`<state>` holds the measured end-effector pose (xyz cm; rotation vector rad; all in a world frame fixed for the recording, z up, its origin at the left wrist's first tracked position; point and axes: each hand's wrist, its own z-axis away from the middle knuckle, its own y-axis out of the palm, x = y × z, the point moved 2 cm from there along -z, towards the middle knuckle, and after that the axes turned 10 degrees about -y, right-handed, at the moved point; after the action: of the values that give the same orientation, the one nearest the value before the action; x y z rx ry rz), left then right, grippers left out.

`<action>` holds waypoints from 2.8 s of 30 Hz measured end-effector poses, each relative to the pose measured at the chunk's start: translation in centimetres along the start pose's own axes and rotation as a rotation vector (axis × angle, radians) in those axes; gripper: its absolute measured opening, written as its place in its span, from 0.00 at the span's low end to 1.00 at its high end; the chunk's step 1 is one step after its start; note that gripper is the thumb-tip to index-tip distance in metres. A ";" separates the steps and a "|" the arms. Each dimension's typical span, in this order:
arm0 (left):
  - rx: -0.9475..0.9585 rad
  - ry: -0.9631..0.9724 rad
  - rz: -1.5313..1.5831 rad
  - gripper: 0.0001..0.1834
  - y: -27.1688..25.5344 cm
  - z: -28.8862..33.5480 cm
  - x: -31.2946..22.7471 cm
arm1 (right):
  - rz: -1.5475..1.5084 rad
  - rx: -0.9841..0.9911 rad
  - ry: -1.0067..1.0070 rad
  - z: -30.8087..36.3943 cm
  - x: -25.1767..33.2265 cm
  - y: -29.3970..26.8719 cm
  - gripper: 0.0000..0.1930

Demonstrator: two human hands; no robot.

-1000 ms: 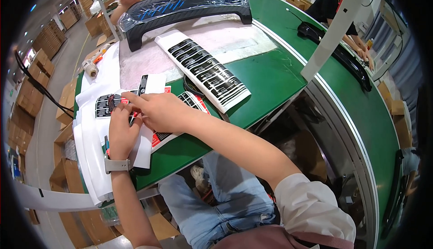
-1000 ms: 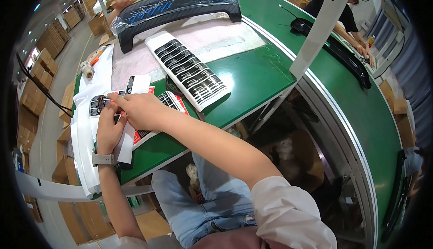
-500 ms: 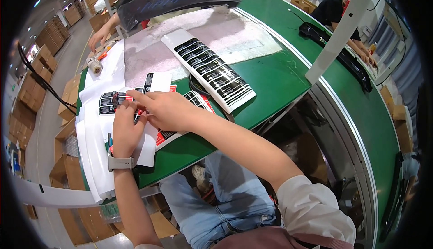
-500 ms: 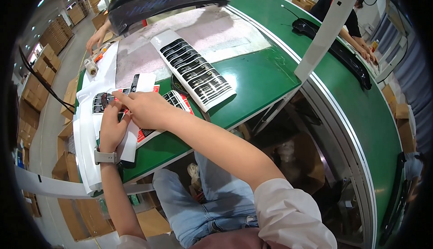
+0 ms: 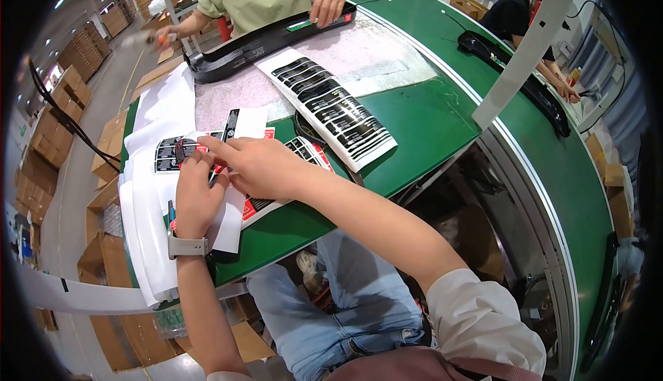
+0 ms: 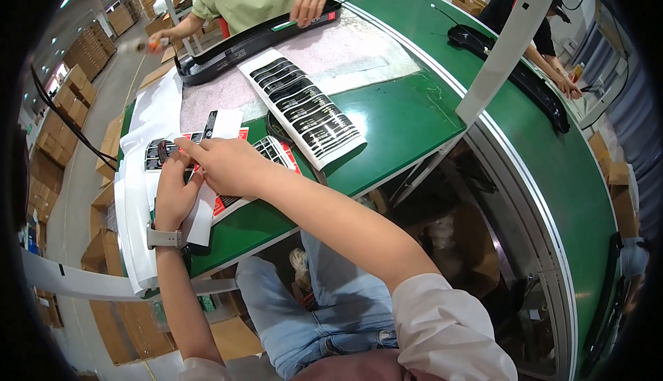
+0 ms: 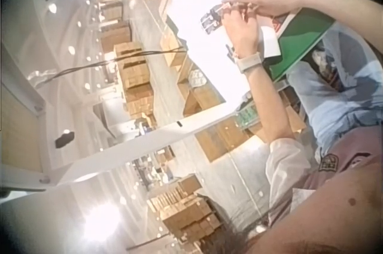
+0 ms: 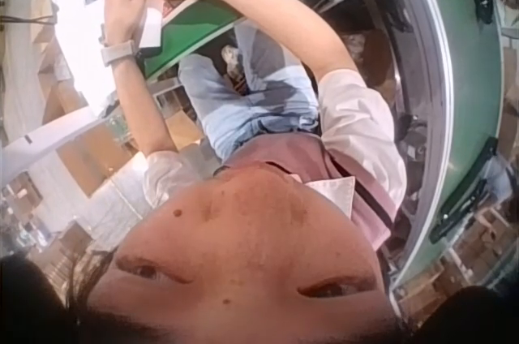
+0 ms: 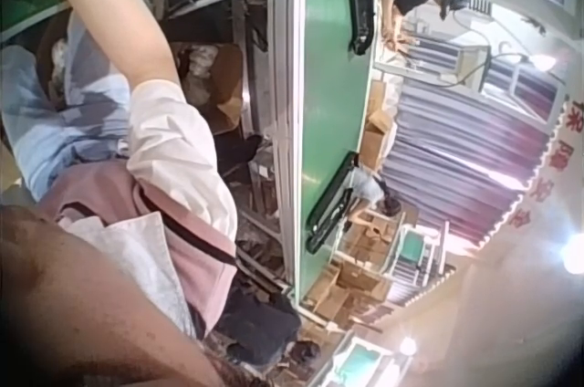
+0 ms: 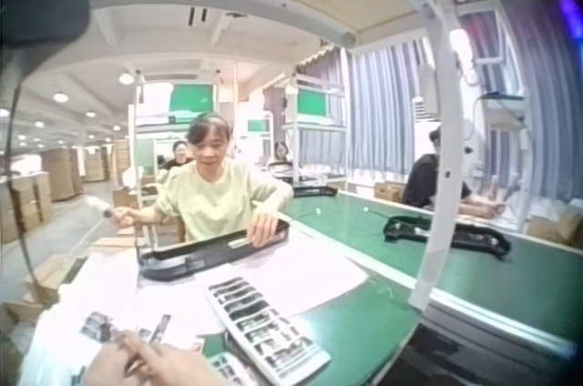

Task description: Applying adhesive warning and informational labels to black plastic components on an assembly line.

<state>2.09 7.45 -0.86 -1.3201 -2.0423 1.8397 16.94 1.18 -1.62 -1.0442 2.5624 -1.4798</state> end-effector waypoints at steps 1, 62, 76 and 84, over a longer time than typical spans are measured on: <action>0.000 -0.007 0.000 0.18 0.0 0.0 0.0 | 0.004 -0.006 -0.007 0.0 0.0 0.0 0.36; 0.039 0.199 0.001 0.06 -0.8 -0.3 -0.2 | 1.932 -0.212 2.281 71.9 29.6 -41.5 0.41; 0.083 0.547 0.573 0.03 4.1 7.5 -17.1 | 0.883 -0.399 1.351 51.1 16.1 -37.8 0.52; 1.178 0.300 1.235 0.09 19.5 16.8 -25.7 | 0.707 -0.283 1.092 35.1 18.0 -31.0 0.44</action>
<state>18.50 -23.68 -10.09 -2.1758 0.3737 2.1934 30.81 -45.99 8.44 0.9634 3.2057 -1.6991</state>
